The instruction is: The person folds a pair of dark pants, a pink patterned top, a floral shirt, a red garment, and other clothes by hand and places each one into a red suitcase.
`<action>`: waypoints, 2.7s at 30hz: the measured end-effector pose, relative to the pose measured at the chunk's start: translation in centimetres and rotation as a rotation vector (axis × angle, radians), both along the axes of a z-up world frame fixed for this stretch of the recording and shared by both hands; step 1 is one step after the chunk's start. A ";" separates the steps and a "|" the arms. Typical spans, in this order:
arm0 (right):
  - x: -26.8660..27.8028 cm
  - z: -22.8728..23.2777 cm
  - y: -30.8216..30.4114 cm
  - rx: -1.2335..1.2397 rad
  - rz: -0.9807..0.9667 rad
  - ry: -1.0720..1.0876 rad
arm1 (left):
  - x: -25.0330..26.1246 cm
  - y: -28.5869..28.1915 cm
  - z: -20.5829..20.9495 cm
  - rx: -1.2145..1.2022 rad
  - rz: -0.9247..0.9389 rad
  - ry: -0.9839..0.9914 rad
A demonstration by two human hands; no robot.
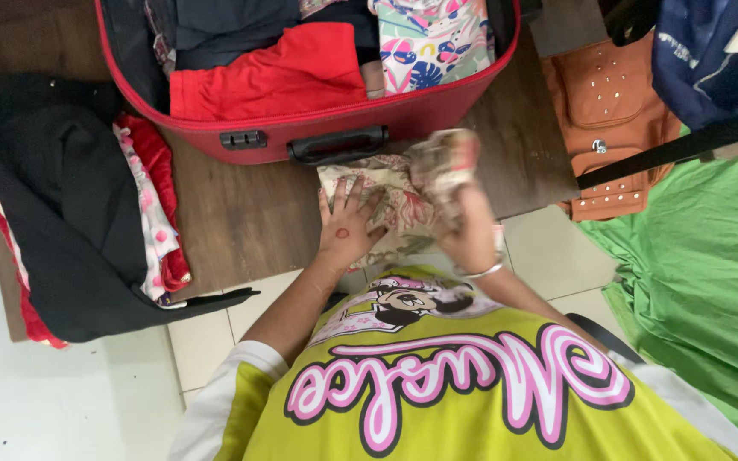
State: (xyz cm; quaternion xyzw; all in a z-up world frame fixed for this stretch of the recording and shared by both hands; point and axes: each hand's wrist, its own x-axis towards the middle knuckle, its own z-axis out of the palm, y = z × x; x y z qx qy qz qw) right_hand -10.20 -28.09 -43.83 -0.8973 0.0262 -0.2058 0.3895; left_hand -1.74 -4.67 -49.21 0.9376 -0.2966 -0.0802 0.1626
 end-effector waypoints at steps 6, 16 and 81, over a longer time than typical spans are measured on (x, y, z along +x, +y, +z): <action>1.5 -0.7 8.0 -0.114 0.435 0.196 | 1.2 1.1 -5.8 -0.869 0.539 0.453; 5.3 -9.2 4.8 1.258 0.462 0.623 | -2.9 0.6 -6.6 -0.948 0.806 0.404; 48.1 -0.3 -7.6 -0.585 0.075 0.506 | 42.3 -12.0 9.0 0.096 0.001 0.011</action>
